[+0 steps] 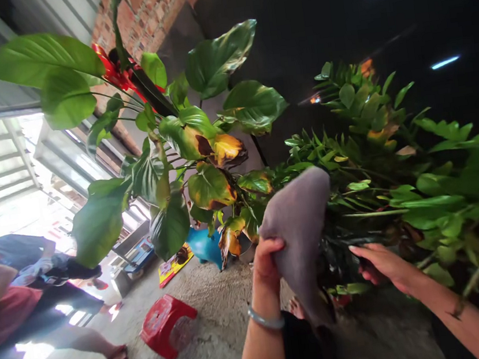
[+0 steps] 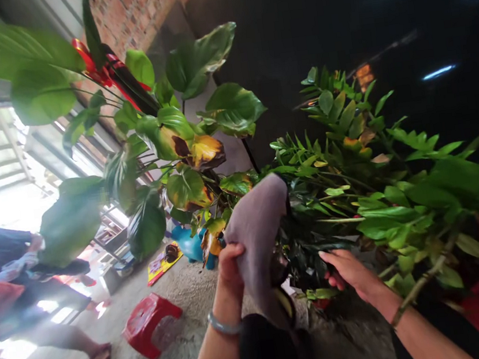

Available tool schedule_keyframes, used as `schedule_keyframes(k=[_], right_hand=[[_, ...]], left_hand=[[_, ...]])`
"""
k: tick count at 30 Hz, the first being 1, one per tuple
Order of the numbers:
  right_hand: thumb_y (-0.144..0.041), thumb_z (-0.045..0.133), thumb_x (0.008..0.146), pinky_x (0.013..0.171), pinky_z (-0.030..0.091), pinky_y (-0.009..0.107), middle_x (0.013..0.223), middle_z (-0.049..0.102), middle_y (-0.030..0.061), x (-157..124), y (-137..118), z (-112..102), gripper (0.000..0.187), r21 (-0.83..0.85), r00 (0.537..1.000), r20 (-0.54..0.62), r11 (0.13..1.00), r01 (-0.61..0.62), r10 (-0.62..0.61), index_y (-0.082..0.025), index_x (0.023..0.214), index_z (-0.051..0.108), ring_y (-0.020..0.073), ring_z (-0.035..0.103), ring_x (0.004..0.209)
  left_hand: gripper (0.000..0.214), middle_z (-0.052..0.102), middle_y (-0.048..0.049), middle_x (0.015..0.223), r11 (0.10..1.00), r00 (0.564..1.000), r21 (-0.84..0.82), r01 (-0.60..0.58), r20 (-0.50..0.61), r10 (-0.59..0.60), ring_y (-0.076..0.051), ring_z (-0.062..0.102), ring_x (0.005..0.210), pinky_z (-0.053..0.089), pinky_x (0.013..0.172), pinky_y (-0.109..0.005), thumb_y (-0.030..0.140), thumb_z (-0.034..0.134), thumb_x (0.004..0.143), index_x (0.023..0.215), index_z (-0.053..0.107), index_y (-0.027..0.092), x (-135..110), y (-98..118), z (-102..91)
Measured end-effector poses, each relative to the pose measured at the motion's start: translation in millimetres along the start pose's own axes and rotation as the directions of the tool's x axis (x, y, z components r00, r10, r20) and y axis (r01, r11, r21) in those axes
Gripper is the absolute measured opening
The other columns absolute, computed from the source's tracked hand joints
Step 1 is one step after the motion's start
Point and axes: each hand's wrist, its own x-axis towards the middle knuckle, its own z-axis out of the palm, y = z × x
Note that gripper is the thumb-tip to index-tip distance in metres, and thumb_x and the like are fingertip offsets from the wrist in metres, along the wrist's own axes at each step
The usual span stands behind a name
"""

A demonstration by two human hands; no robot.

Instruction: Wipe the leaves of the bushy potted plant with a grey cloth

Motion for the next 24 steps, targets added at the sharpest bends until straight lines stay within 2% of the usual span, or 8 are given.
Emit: schedule_keyframes(k=[4, 8, 11, 13, 15, 19, 22, 24], right_hand=[[-0.028, 0.063, 0.077, 0.033, 0.036, 0.019, 0.038, 0.055, -0.0027, -2.7, -3.0, 3.7, 0.028, -0.026, 0.999, 0.004, 0.999, -0.033, 0.033, -0.021, 0.052, 0.051, 0.0116, 0.050, 0.033], [-0.023, 0.059, 0.079, 0.032, 0.032, 0.018, 0.033, 0.049, -0.0035, -7.8, -5.5, 0.0, 0.034, -0.037, 0.999, -0.001, 0.998, -0.047, 0.047, -0.020, 0.046, 0.050, 0.0095, 0.046, 0.031], [-0.023, 0.061, 0.078, 0.033, 0.032, 0.018, 0.038, 0.053, -0.0036, -7.0, -6.5, -0.5, 0.028, -0.029, 0.998, -0.014, 0.998, -0.060, 0.060, -0.021, 0.052, 0.051, 0.0106, 0.050, 0.034], [-0.024, 0.061, 0.078, 0.033, 0.033, 0.018, 0.041, 0.056, -0.0029, -4.9, -6.3, 1.4, 0.026, -0.030, 0.997, -0.020, 0.997, -0.074, 0.074, -0.021, 0.054, 0.050, 0.0114, 0.052, 0.036], [-0.025, 0.061, 0.078, 0.034, 0.034, 0.019, 0.043, 0.057, -0.0025, -3.2, -5.4, 4.0, 0.026, -0.033, 0.996, -0.023, 0.996, -0.084, 0.083, -0.021, 0.055, 0.049, 0.0120, 0.053, 0.037], [-0.025, 0.062, 0.079, 0.034, 0.035, 0.019, 0.042, 0.057, -0.0029, -3.0, -4.2, 5.9, 0.026, -0.036, 0.995, -0.031, 0.995, -0.097, 0.096, -0.022, 0.057, 0.049, 0.0130, 0.054, 0.038], [-0.025, 0.060, 0.081, 0.034, 0.035, 0.019, 0.041, 0.055, -0.0032, -4.0, -4.6, 3.2, 0.027, -0.036, 0.994, -0.042, 0.994, -0.103, 0.101, -0.022, 0.057, 0.048, 0.0129, 0.054, 0.037], [-0.025, 0.059, 0.083, 0.034, 0.035, 0.018, 0.041, 0.055, -0.0031, -3.8, -4.7, 0.9, 0.028, -0.036, 0.993, -0.048, 0.994, -0.105, 0.104, -0.022, 0.057, 0.048, 0.0123, 0.054, 0.037]], left_hand=[[0.036, 0.070, 0.0004, 0.069, 0.976, 0.992, 0.180, 0.123, -0.017, -0.122, -0.016, 0.057, 0.061, 0.045, 0.062, -0.029, 0.019, 0.077, 0.038, 0.074, 0.073, 0.018, -0.1, -31.8, 17.7], [0.036, 0.071, -0.0016, 0.062, 0.916, 0.941, 0.321, 0.240, 0.155, -0.301, -0.018, 0.060, 0.059, 0.046, 0.058, -0.029, 0.013, 0.076, 0.035, 0.071, 0.076, 0.015, -25.7, -31.7, -8.2], [0.035, 0.074, -0.0039, 0.066, 0.994, 0.984, 0.073, 0.077, 0.153, -0.088, -0.021, 0.065, 0.062, 0.050, 0.060, -0.031, 0.014, 0.076, 0.036, 0.071, 0.076, 0.016, -29.0, 6.0, -33.7], [0.026, 0.071, -0.0018, 0.059, 0.992, 0.997, -0.098, -0.081, -0.021, 0.080, -0.021, 0.066, 0.058, 0.053, 0.062, -0.032, 0.018, 0.077, 0.040, 0.066, 0.072, 0.018, -18.3, 30.0, -38.6], [0.022, 0.069, -0.0006, 0.056, 0.966, 0.967, -0.191, -0.176, -0.219, 0.133, -0.022, 0.066, 0.058, 0.055, 0.066, -0.035, 0.022, 0.076, 0.046, 0.066, 0.069, 0.019, -4.0, 38.0, -32.9], [0.020, 0.070, -0.0019, 0.063, 0.988, 0.905, -0.141, -0.059, -0.426, -0.007, -0.018, 0.063, 0.058, 0.053, 0.068, -0.033, 0.018, 0.074, 0.052, 0.071, 0.067, 0.017, 1.7, -9.0, -19.2], [0.022, 0.068, -0.0034, 0.061, 0.969, 0.888, -0.099, 0.228, -0.386, -0.249, -0.021, 0.063, 0.059, 0.050, 0.065, -0.035, 0.014, 0.073, 0.048, 0.068, 0.066, 0.018, -23.8, -64.2, -29.1], [0.022, 0.068, -0.0038, 0.062, 0.935, 0.884, -0.154, 0.319, -0.308, -0.352, -0.022, 0.063, 0.058, 0.050, 0.065, -0.036, 0.013, 0.071, 0.047, 0.067, 0.066, 0.019, -43.6, -81.9, -39.9]])
